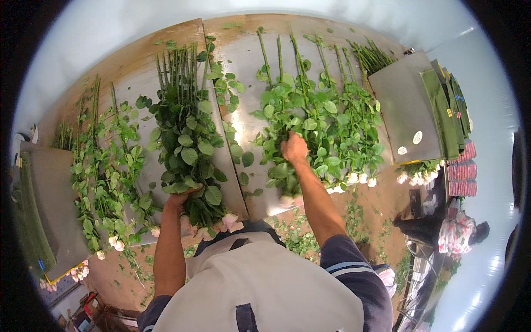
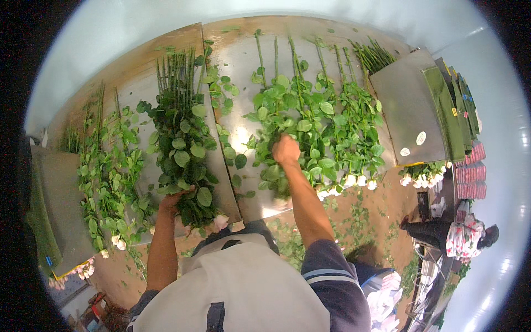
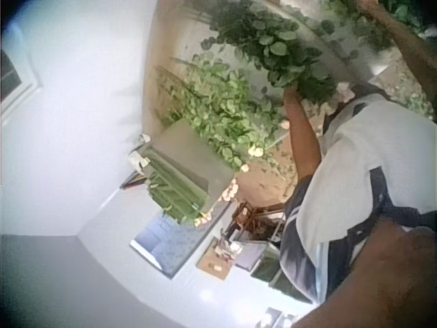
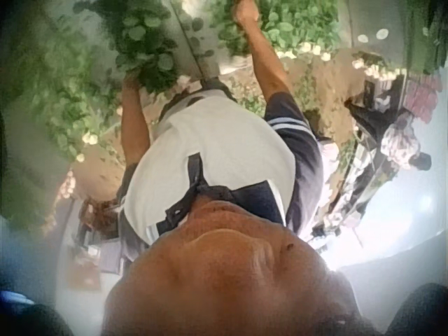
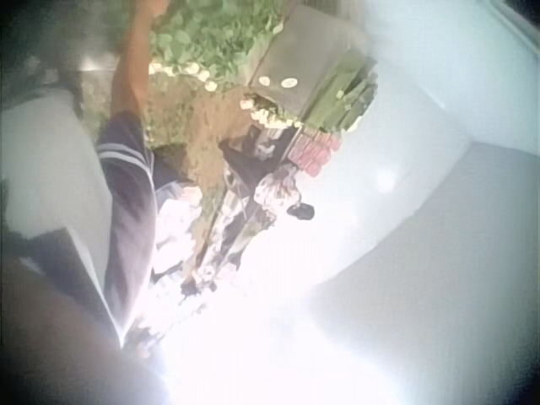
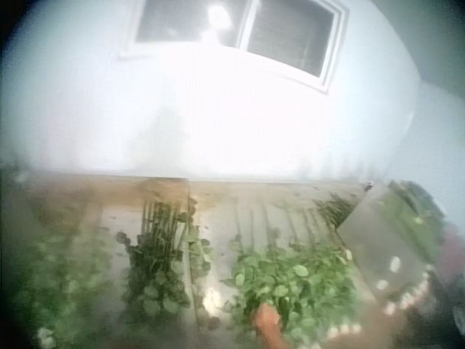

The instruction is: The person trims leaves from rose stems by hand, gathers the trimmed stems into a bundle, and places the bundle on a nearby table. The person then puts on a yellow glove and continues handling the stems.

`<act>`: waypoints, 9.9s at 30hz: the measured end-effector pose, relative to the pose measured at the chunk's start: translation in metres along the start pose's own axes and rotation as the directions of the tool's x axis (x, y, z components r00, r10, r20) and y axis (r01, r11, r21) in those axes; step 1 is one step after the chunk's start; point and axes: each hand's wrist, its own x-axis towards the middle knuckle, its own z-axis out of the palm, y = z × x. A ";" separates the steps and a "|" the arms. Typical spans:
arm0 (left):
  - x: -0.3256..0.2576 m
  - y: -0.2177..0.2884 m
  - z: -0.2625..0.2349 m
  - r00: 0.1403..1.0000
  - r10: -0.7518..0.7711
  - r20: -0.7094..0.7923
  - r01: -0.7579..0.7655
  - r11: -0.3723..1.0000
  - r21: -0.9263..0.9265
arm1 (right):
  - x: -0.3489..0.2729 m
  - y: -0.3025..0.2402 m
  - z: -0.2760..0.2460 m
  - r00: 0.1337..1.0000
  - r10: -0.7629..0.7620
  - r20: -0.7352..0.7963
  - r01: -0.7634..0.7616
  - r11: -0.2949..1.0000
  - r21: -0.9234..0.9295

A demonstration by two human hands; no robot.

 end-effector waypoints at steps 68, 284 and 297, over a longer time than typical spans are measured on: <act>-0.053 0.041 0.009 0.993 -0.114 0.017 0.115 0.991 -0.065 | -0.069 -0.151 0.126 0.817 -0.550 0.170 0.546 0.834 0.074; -0.045 0.026 -0.004 0.992 -0.102 -0.072 0.112 0.983 0.145 | -0.089 -0.114 0.093 0.938 -0.335 -0.087 0.330 0.789 0.519; -0.023 0.003 -0.008 0.999 -0.035 0.000 0.035 0.997 -0.068 | -0.095 -0.128 0.090 0.958 -0.273 0.085 0.112 0.629 0.769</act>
